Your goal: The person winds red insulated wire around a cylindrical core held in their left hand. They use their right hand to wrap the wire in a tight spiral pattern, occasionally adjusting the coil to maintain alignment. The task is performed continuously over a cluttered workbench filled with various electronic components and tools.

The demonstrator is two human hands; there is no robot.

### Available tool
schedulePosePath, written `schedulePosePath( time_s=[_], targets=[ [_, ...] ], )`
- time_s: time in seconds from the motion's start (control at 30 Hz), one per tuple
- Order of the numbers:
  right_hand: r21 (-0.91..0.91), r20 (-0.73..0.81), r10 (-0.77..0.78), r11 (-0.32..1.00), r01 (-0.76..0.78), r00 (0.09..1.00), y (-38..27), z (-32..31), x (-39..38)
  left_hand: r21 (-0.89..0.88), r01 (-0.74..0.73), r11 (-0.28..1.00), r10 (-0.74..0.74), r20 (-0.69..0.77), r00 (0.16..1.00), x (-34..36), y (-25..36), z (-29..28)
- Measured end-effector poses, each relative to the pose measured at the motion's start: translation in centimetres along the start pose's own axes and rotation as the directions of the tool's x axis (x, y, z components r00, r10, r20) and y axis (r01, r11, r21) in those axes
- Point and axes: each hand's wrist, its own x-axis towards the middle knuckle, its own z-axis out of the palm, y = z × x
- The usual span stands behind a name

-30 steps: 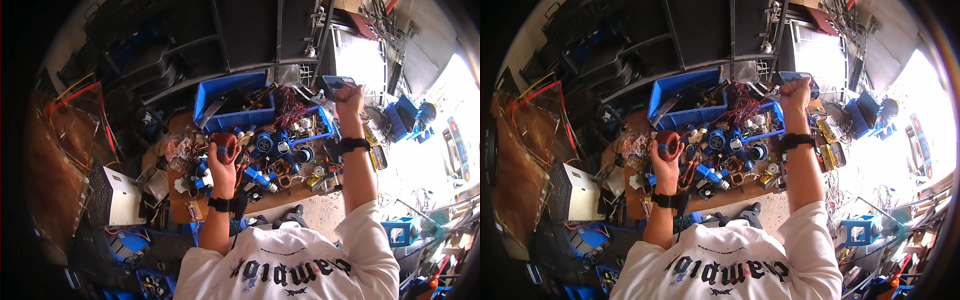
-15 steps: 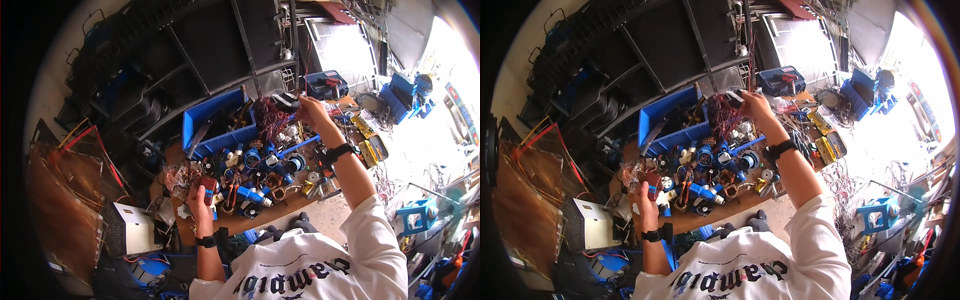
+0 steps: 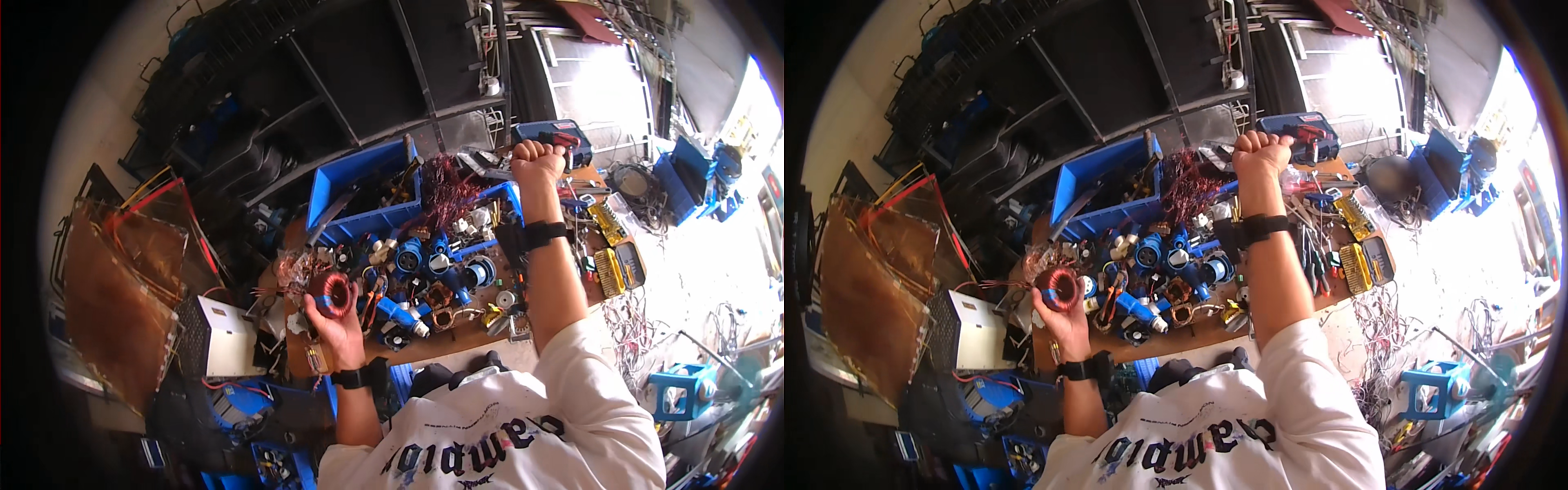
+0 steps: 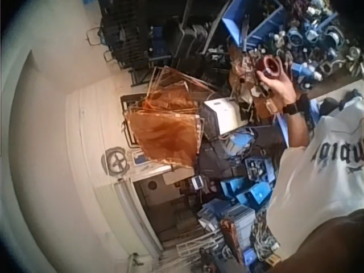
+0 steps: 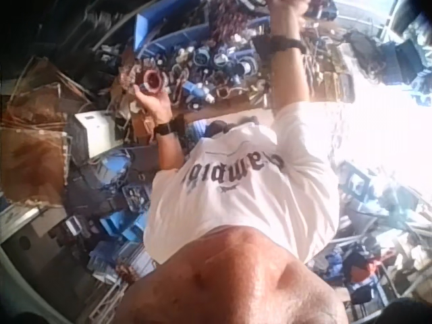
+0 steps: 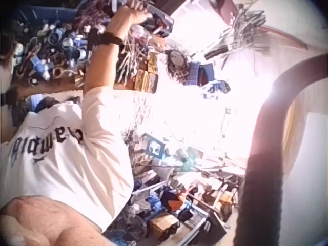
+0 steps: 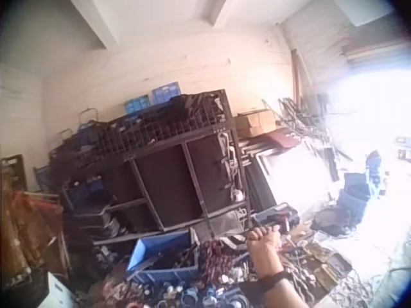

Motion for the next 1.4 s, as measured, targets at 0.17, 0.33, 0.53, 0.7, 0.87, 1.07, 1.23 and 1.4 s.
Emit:
schedulePosePath(
  time_s=[0.17,0.33,0.53,0.7,0.87,1.07,1.23,1.4],
  targets=[
    [0.364,0.071,0.170,0.913,-0.184,0.983,1.0,-3.7,0.3,-0.457,0.149,0.877,-0.058,0.208,0.976,1.7,1.4,2.0],
    [-0.159,0.108,0.270,0.955,-0.252,0.957,0.1,-6.4,1.3,-0.193,-0.115,0.974,0.127,0.051,0.991,0.2,3.4,4.4],
    [-0.646,0.045,0.352,0.724,-0.241,0.935,0.0,-5.7,1.1,0.158,-0.260,0.953,0.235,0.159,0.959,-2.2,3.0,5.2],
    [-0.989,-0.137,0.500,-0.115,-0.091,0.855,0.9,-3.2,-4.6,0.220,-0.262,0.940,0.250,0.084,0.965,-3.0,3.2,5.5],
    [-0.786,0.325,0.634,-0.231,0.573,0.702,3.8,-2.4,-10.9,0.291,-0.232,0.928,0.214,0.093,0.972,-2.7,2.8,5.1],
    [-0.163,0.491,0.851,-0.119,0.980,0.185,8.0,-4.1,-13.1,0.304,-0.145,0.941,0.103,0.149,0.983,-3.6,2.0,6.4],
    [-0.164,0.357,0.921,-0.101,0.981,0.155,8.1,-5.6,-13.2,0.289,-0.155,0.945,0.111,0.163,0.980,-4.3,1.7,7.3],
    [-0.282,0.388,0.905,-0.062,0.957,0.173,7.3,-5.0,-13.4,0.331,-0.180,0.926,0.126,0.179,0.976,-4.9,1.4,6.8]
  ],
)
